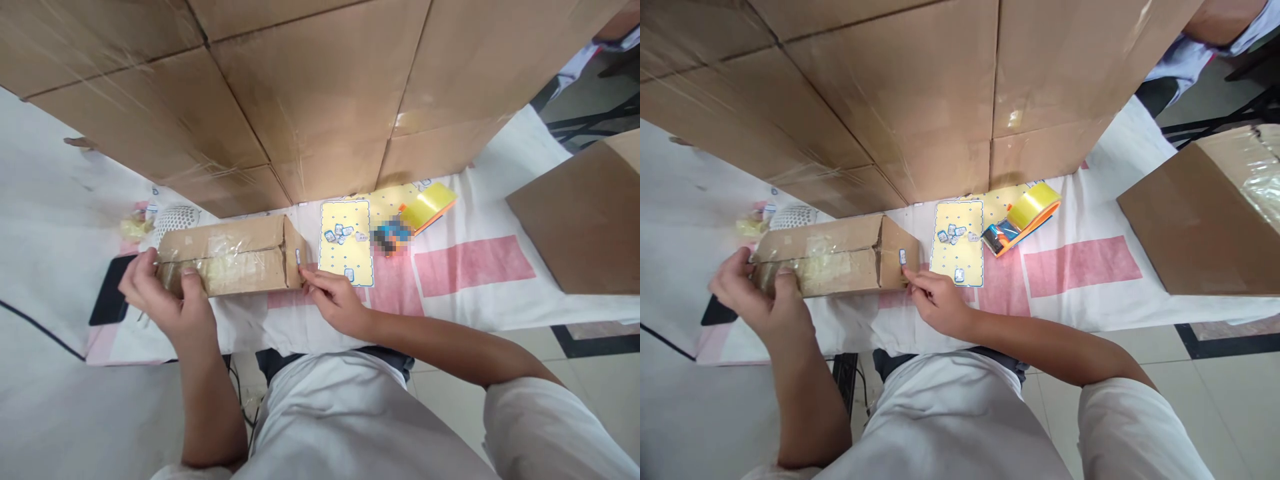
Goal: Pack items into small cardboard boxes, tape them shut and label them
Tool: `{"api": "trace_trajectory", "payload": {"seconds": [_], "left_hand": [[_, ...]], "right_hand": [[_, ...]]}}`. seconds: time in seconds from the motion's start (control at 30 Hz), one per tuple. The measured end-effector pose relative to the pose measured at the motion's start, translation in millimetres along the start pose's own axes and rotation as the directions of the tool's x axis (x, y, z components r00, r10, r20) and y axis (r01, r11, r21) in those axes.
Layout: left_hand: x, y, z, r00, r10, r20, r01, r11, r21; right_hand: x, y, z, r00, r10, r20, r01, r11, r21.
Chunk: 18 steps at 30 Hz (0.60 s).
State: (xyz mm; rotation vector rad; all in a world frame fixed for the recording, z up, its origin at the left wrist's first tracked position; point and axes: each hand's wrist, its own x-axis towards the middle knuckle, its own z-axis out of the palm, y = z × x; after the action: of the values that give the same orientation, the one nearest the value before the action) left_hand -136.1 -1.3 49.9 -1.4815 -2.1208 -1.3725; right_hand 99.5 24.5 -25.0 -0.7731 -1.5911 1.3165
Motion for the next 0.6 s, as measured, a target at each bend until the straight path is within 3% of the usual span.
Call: {"api": "trace_trajectory", "payload": {"seconds": [0.07,0.33,0.6], "left_hand": [[0,2,0.1,1.0,-0.014,0.004,0.014,0.999,0.031],[-2,2,-1.9,0.999,-0.031,0.016,0.031,0.999,0.031],[-3,-9,-1.2,1.0,0.008,-0.002,-0.008,0.998,-0.055]], "right_hand": [[-1,1,1,0.999,-0.033,-0.006,0.033,0.999,0.001],[1,6,3,0.998,0.057,-0.03,-0.051,0.985,0.162],[13,1,-8,0.986,0.166,0.016,-0.167,0.977,0.13]]}}
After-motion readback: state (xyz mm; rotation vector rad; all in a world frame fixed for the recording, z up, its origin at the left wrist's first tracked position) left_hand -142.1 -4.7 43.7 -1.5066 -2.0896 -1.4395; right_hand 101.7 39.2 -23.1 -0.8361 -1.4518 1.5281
